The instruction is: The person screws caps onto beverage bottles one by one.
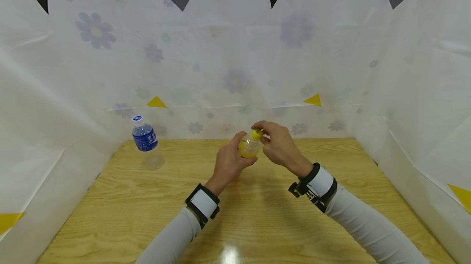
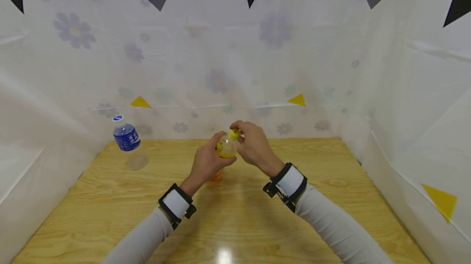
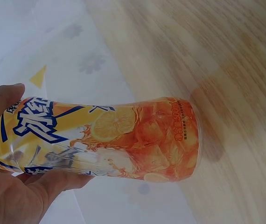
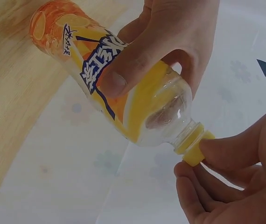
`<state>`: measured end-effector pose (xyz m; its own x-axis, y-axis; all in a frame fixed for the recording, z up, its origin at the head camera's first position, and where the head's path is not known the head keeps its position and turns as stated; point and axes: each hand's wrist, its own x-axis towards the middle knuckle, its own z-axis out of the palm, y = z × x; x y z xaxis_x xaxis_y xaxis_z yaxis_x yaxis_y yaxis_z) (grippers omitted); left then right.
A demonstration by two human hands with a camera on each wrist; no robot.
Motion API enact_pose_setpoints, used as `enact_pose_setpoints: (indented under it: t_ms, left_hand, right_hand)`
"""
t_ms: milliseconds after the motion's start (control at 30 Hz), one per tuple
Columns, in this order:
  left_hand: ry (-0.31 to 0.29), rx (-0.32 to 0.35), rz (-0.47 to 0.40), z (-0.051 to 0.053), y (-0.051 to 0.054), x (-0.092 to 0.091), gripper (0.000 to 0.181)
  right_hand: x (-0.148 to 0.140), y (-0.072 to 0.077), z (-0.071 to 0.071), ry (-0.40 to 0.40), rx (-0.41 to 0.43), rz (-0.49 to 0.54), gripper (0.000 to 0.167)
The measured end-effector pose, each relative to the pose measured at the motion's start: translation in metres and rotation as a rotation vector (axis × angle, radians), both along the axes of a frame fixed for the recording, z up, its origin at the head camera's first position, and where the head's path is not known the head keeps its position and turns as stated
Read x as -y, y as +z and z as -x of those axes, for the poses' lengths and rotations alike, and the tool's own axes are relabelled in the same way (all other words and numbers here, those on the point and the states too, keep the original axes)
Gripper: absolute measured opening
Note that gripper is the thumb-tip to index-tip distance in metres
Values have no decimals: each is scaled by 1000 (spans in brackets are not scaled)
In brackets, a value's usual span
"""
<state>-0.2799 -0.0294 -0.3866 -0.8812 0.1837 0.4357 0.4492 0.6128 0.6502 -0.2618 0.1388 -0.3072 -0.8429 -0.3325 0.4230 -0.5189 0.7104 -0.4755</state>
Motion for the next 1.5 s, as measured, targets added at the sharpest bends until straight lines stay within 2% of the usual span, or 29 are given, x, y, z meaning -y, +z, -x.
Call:
enact_pose_setpoints:
  t_ms: [133,333,667,833,967,1033,1233,1367,1500]
  left_hand:
    - [3,1,-2,0,0,1,77]
    - [3,15,-5,0,0,1,76]
    - [9,22,-3,1,-1,0,77]
    - [4,30,-2,0,0,1,77]
    - [-4,22,2,-1,2,2,77]
    - [-7,11,3,-1,3,2,77]
    - [-2,5,3,0,2,1,77]
    - [3,-1,-5,0,1,1,76]
    - [-4,-7,-6,0,0,1,76]
  right_hand:
    - [1,0,0,-32,-1,-11,28]
    - [0,-1,2,-82,7,6,27]
    - [-2,-10,7,-106,-52,-7,31]
    - [0,-8,5,-117,-28,-33,39]
    - [1,-4,2,-100,-16,-65,57]
    - [1,-2,2,-74,-23,-65,60]
    - [1,1,0,1,-22,-45,48]
    - [2,1,-2,13,4,-30,47]
    - [4,1,-3,8,-10,-26,42]
